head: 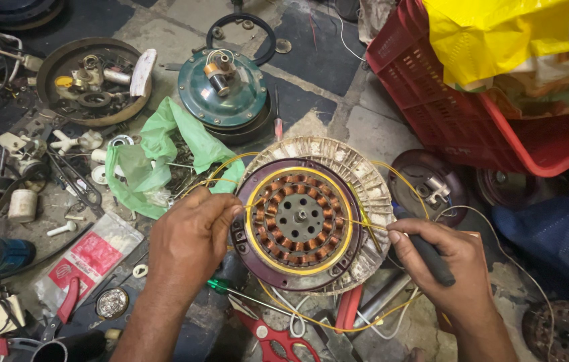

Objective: The person sits on the floor of a cluttered repair workshop and tests the copper windings of a ceiling fan motor stator. They hold a multimeter-style tester, touch its probes to the winding terminals, handle the yellow winding wire, and use a screwdriver on the stator while checking connections.

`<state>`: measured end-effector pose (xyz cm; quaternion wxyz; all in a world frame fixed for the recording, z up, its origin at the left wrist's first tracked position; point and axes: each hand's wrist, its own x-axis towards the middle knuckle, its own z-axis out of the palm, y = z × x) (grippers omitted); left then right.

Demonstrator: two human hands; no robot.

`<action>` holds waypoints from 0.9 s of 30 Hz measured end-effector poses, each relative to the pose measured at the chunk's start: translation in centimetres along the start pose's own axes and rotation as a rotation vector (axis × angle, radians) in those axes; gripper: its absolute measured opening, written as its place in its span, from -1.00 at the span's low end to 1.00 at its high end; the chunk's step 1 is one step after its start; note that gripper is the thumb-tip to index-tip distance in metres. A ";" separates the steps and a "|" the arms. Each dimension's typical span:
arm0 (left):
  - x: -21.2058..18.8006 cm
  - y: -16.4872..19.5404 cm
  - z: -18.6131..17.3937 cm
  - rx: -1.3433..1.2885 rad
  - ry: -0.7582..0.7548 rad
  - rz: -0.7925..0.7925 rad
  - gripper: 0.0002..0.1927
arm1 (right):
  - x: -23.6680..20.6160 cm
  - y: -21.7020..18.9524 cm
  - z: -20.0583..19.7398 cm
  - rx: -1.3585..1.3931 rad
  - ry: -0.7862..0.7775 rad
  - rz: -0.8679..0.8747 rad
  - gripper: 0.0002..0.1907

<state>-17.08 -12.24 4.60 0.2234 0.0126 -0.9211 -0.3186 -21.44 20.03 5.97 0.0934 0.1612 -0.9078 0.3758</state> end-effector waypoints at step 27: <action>-10.2 5.7 9.2 -1.649 0.012 -1.041 -0.79 | -5.8 -6.8 9.5 0.273 0.306 -0.370 -0.82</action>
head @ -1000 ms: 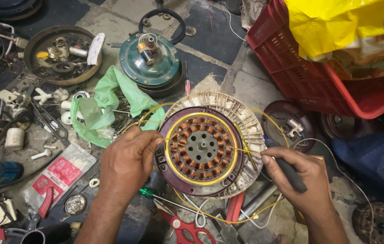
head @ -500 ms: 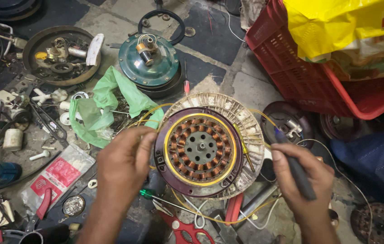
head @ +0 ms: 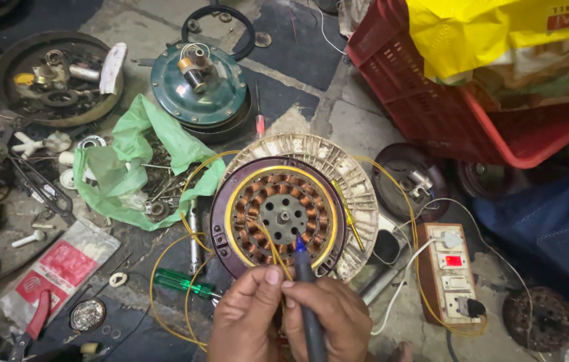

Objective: The person sits on the floor of a cluttered repair workshop and tests the copper windings of a ceiling fan motor stator. They hold a multimeter-style tester, touch its probes to the winding terminals, handle the yellow winding wire, and use a screwdriver on the stator while checking connections.

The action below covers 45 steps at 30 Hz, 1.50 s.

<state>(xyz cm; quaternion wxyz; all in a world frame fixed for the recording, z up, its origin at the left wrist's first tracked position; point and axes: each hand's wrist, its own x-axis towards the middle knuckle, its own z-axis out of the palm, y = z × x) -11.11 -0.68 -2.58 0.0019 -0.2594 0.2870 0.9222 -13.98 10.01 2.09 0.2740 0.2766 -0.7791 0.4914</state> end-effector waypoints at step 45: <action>0.9 11.9 0.3 0.155 -0.045 0.286 -0.78 | 2.6 8.6 -4.3 0.239 0.073 0.790 -0.79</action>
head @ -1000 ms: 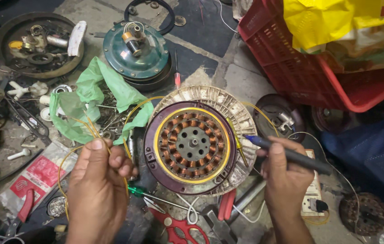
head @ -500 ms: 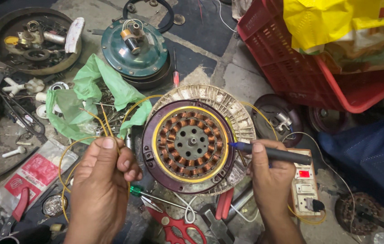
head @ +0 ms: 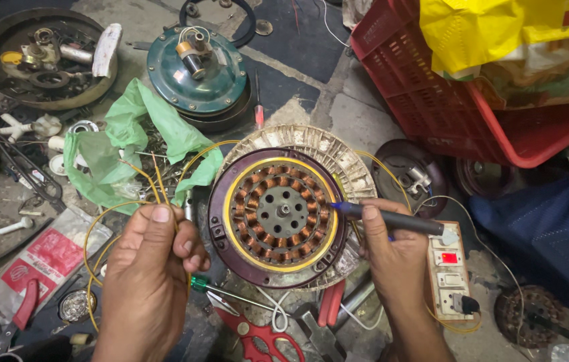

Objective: The person sits on the floor of a cluttered repair workshop and tests the copper windings of a ceiling fan motor stator. They hold a multimeter-style tester, touch its probes to the winding terminals, handle the yellow winding wire, and use a screwdriver on the stator while checking connections.

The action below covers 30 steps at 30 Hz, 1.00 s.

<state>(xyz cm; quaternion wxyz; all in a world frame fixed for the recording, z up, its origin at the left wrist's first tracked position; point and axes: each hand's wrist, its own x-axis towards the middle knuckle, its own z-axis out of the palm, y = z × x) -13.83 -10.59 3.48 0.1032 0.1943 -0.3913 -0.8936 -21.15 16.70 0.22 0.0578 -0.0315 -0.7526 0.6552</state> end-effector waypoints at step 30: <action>-0.1 0.1 0.0 0.040 0.000 0.014 -0.78 | 0.2 -0.1 -1.1 -0.137 -0.018 -0.131 -0.85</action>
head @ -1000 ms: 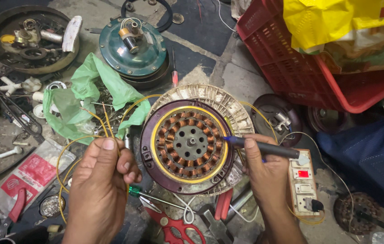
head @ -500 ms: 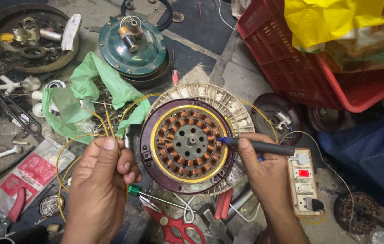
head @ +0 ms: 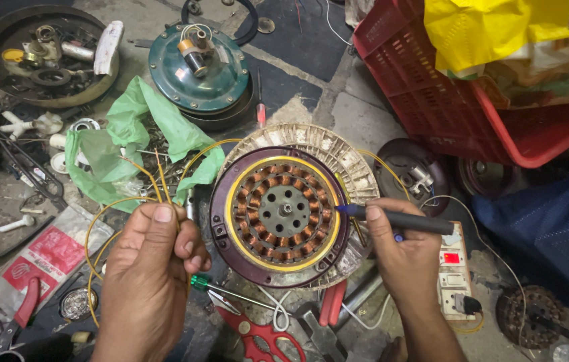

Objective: The person sits on the floor of a cluttered repair workshop and tests the copper windings of a ceiling fan motor stator. They hold a multimeter-style tester, touch its probes to the winding terminals, handle the yellow winding wire, and use a screwdriver on the stator while checking connections.

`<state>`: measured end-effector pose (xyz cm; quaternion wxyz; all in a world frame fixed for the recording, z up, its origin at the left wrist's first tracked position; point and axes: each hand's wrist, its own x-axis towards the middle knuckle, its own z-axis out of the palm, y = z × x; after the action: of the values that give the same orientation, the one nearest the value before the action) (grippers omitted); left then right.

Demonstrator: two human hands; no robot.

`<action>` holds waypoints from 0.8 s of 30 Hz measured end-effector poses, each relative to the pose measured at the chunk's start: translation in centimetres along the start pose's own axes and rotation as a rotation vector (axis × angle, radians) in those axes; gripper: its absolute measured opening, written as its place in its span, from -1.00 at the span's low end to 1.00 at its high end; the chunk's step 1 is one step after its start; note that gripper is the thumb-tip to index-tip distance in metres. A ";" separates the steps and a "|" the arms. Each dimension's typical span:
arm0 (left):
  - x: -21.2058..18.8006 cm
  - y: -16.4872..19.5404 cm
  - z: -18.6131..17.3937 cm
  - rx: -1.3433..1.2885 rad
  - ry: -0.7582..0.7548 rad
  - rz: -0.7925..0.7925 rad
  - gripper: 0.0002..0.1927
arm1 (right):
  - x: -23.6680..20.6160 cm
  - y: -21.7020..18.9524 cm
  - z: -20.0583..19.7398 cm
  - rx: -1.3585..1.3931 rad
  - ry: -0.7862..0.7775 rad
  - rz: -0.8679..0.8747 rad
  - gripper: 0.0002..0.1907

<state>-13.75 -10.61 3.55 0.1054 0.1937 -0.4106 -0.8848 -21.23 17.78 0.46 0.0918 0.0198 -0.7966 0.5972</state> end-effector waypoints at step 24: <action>0.1 0.0 -0.2 -0.011 -0.002 0.014 -0.78 | 0.5 0.1 -0.8 0.028 0.026 -0.038 -0.87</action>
<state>-13.73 -10.79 3.36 0.1124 0.1894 -0.4074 -0.8863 -21.63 18.58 0.64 0.1132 0.0287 -0.7863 0.6067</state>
